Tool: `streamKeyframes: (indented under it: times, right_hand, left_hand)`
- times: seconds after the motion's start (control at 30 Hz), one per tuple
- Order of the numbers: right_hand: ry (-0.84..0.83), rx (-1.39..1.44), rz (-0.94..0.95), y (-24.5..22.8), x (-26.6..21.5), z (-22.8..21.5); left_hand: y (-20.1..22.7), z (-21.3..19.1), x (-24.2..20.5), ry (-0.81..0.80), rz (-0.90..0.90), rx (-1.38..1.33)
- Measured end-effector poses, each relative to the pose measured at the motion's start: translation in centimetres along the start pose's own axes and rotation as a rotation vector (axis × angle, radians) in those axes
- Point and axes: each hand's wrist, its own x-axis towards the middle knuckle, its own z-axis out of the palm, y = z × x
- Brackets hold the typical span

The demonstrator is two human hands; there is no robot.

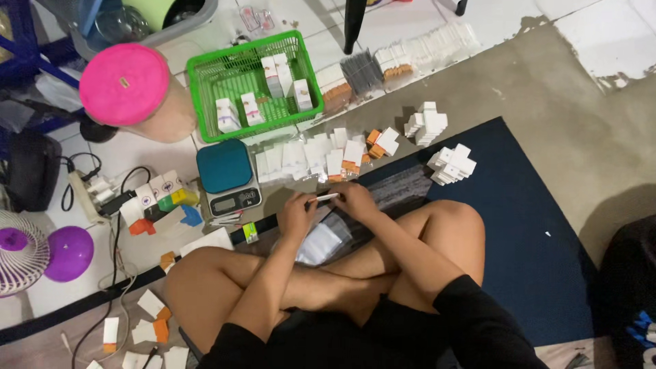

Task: The person sits cross-legged on the floor and repeatedly picks up small white boxes with orange labels. They place each box into a clear plastic bag held in their lap, then set the bag down and pick up another box to continue the process.

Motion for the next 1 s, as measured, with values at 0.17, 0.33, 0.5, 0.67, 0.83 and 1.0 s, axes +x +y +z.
streamKeyframes:
  times: [0.17,0.33,0.5,0.67,0.83,1.0]
  right_hand:
    - [-0.013,0.003,-0.024,-0.7,0.0,0.4]
    - [-0.071,-0.032,0.038,-0.8,0.7,0.6]
    - [-0.132,-0.061,0.085,-0.7,0.7,1.2]
    - [-0.148,-0.081,0.083,-0.3,0.7,2.2]
    - [-0.146,0.01,0.002,0.1,0.7,2.3]
    - [-0.052,0.084,0.02,0.8,0.5,2.4]
  left_hand:
    - [-0.7,0.6,-0.3,0.009,-0.039,0.079]
    - [-0.8,0.6,0.4,-0.134,-0.086,0.169]
    - [-1.0,0.6,0.4,-0.206,-0.134,0.176]
    - [-0.8,0.6,0.3,-0.223,-0.126,0.145]
    - [-0.5,-0.2,0.2,-0.179,-0.106,0.143]
    - [0.2,-0.9,0.0,-0.163,-0.101,0.051]
